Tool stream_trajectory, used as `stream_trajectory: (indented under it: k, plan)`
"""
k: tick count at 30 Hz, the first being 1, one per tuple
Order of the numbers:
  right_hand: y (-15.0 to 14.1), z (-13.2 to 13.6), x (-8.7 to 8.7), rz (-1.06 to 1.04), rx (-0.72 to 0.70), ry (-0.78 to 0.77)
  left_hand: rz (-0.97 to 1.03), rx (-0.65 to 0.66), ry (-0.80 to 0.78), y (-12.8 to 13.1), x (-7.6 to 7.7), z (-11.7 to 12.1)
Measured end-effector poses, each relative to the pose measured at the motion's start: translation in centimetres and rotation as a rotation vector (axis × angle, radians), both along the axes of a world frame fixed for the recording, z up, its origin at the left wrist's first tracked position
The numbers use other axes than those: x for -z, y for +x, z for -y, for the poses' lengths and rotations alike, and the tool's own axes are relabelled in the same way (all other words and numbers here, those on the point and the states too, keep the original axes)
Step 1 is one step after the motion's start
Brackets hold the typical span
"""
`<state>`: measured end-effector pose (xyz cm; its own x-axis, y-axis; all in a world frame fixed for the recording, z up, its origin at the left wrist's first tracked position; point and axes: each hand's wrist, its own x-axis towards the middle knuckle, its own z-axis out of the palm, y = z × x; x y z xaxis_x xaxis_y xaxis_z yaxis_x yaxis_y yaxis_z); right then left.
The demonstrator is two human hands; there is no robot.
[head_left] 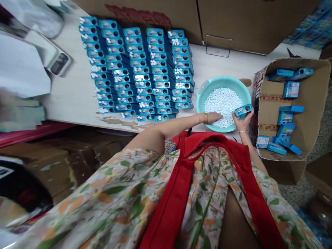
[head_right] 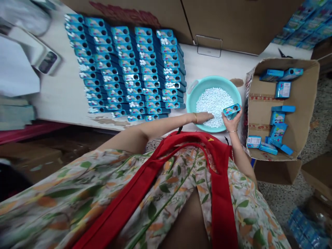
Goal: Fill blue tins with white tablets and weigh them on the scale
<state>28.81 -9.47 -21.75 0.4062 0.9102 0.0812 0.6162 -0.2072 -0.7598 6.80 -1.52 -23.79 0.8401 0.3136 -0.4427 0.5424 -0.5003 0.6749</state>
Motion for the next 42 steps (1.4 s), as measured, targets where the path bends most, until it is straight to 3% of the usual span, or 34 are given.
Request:
stream_trajectory:
  k: [3,7,10,14,17,21,27,30,32,34,37,40,42]
  plan:
    - [0.6,-0.3,0.2,0.008,-0.003,0.015,0.032,0.013,-0.064,0.5,-0.7,0.8]
    - [1.3,0.0,-0.4,0.064,-0.043,0.046,0.056,-0.023,-0.071,-1.5,-2.7,-0.7]
    - [1.4,0.6,-1.1,0.141,-0.1,0.052,0.099,-0.09,-0.03,-3.9,-5.1,-3.1]
    - [0.5,0.9,-1.3,0.215,-0.183,0.019,0.19,-0.11,0.057,-5.5,-9.7,-5.8]
    - [-0.6,0.7,-0.8,0.261,-0.23,0.01,0.155,-0.03,0.127,-4.6,-13.3,-6.8]
    - [-1.8,0.4,-0.3,0.27,-0.293,0.027,-0.043,0.082,0.266,-1.8,-17.4,-6.5]
    - [-2.5,0.5,0.7,0.214,-0.306,0.019,-0.25,0.073,0.482,2.2,-22.8,-2.6]
    - [-2.6,0.6,1.0,0.192,-0.299,0.017,-0.25,0.09,0.495,2.3,-24.3,-1.5]
    - [-2.5,0.7,1.0,0.193,-0.282,0.019,-0.237,0.072,0.492,1.3,-23.7,-2.0]
    - [-2.1,0.8,0.9,0.208,-0.252,0.016,-0.213,-0.025,0.503,0.0,-21.4,-3.4]
    - [-1.3,1.0,0.7,0.226,-0.216,0.022,-0.218,-0.203,0.483,-1.2,-15.0,-5.6]
    - [-0.6,1.2,0.6,0.225,-0.219,0.029,-0.247,-0.175,0.395,-0.5,-8.0,-6.3]
    - [-0.4,1.4,0.6,0.21,-0.224,0.014,-0.221,-0.124,0.365,0.4,-4.5,-5.4]
